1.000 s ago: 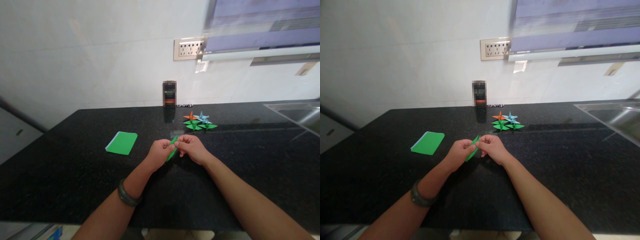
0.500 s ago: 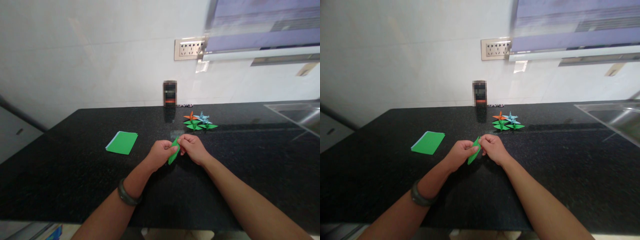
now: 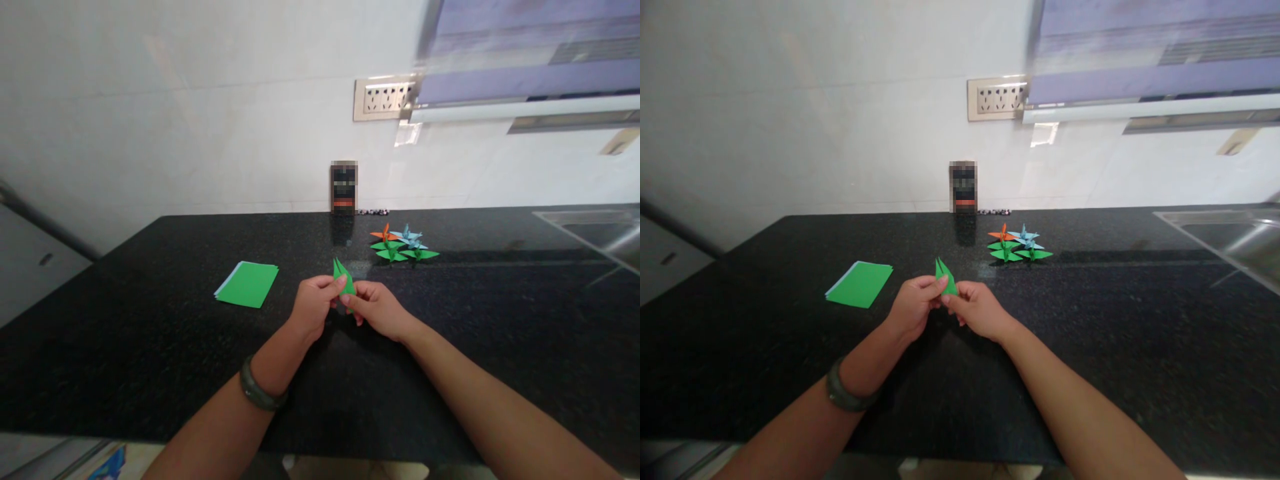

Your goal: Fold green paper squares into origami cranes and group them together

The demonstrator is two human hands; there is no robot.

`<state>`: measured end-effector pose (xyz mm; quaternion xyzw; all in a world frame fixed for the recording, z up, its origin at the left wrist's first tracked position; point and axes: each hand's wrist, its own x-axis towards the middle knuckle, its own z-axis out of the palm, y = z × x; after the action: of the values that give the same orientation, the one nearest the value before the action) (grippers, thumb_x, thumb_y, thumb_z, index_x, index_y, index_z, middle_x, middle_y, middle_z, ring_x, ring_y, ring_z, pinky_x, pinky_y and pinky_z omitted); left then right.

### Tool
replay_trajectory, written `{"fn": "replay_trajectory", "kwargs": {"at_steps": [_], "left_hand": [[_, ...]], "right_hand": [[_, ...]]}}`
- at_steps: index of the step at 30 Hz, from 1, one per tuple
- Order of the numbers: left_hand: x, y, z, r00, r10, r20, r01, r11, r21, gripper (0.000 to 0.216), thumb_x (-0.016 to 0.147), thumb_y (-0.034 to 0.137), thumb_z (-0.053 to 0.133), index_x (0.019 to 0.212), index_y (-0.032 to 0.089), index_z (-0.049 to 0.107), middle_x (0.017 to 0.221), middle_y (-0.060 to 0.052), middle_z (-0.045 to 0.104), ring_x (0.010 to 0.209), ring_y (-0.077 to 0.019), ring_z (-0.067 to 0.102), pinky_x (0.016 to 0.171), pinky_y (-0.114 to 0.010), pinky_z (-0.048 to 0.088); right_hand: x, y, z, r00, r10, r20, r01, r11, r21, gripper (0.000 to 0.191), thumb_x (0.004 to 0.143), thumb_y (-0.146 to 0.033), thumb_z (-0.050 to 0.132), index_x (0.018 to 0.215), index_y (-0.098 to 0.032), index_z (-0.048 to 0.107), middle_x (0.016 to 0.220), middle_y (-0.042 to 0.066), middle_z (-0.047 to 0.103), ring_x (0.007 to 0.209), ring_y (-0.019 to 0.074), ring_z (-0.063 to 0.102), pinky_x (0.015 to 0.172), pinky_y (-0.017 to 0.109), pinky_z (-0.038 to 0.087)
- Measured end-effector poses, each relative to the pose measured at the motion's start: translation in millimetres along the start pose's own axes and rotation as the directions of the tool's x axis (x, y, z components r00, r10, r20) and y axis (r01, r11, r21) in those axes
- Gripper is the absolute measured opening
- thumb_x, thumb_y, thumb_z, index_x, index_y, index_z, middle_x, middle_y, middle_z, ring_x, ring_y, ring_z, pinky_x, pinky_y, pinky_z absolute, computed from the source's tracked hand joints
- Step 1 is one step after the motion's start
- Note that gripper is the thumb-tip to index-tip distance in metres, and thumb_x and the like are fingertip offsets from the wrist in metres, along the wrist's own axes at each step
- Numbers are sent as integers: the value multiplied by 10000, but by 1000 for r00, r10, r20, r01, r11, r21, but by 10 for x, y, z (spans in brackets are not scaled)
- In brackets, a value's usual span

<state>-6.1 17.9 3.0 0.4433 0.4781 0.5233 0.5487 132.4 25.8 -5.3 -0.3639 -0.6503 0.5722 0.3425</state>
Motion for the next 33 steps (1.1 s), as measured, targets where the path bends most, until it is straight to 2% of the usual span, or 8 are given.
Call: {"fn": "replay_trajectory", "kwargs": {"at_steps": [4, 6, 10, 15, 18, 22, 29, 33], "left_hand": [[-7, 17, 10, 998, -38, 52, 41, 997, -65, 261, 653, 379, 676, 636, 127, 607, 532, 8, 546, 466, -81, 463, 458, -216, 325], [-7, 24, 10, 998, -37, 54, 41, 996, -78, 254, 630, 361, 695, 630, 125, 601, 511, 15, 534, 458, -79, 458, 452, -212, 331], [7, 19, 5, 998, 27, -63, -29, 999, -32, 312, 613, 356, 703, 497, 142, 508, 426, 36, 471, 413, -65, 408, 441, -212, 319], [36, 0, -14, 979, 85, -185, -85, 996, 8, 333, 635, 360, 682, 473, 150, 481, 408, 42, 446, 404, -61, 392, 434, -212, 295], [49, -6, -27, 981, 10, -192, -27, 996, -85, 311, 612, 345, 693, 492, 150, 483, 422, 44, 450, 400, -60, 393, 425, -210, 291], [48, 3, -31, 987, -112, -116, 91, 981, -171, 286, 573, 319, 718, 523, 141, 500, 434, 41, 464, 390, -55, 395, 408, -202, 271], [36, 23, -25, 977, -212, -4, 203, 939, -277, 248, 598, 281, 705, 571, 143, 501, 460, 35, 504, 392, -57, 424, 408, -200, 289], [46, 13, -31, 975, -220, 3, 212, 936, -281, 236, 616, 277, 695, 581, 141, 505, 473, 31, 515, 394, -57, 438, 417, -202, 306]], "right_hand": [[-4, -8, -46, 1000, -6, 26, 7, 1000, -29, 381, 751, -515, 545, 616, -159, 513, 512, -48, 478, 379, 46, 406, 374, 178, 329], [-7, -17, -66, 1000, 16, 25, -14, 998, -69, 398, 750, -537, 527, 609, -165, 506, 479, -56, 457, 351, 48, 392, 348, 177, 300], [-17, -40, -50, 998, 57, -35, -60, 991, -123, 424, 783, -554, 462, 587, -178, 481, 426, -67, 413, 326, 55, 370, 338, 182, 281], [-19, -50, -48, 1000, -7, -23, 4, 988, -154, 396, 779, -502, 519, 558, -178, 462, 446, -51, 453, 374, 59, 393, 384, 185, 287], [-9, -45, -71, 996, -52, -77, 46, 996, -76, 354, 796, -489, 509, 637, -173, 509, 504, -41, 504, 409, 64, 435, 430, 193, 337], [-2, -29, -84, 994, -52, -92, 61, 992, 107, 291, 736, -448, 613, 797, -182, 512, 538, -56, 537, 441, 73, 498, 450, 190, 375], [-14, 19, -73, 999, 40, -17, -33, 948, 317, 303, 693, -405, 678, 806, -182, 508, 593, -47, 577, 506, 74, 555, 518, 203, 477], [-17, 25, -69, 998, 70, -5, -62, 917, 394, 297, 677, -386, 694, 791, -181, 513, 605, -50, 573, 515, 69, 563, 520, 202, 491]]}}
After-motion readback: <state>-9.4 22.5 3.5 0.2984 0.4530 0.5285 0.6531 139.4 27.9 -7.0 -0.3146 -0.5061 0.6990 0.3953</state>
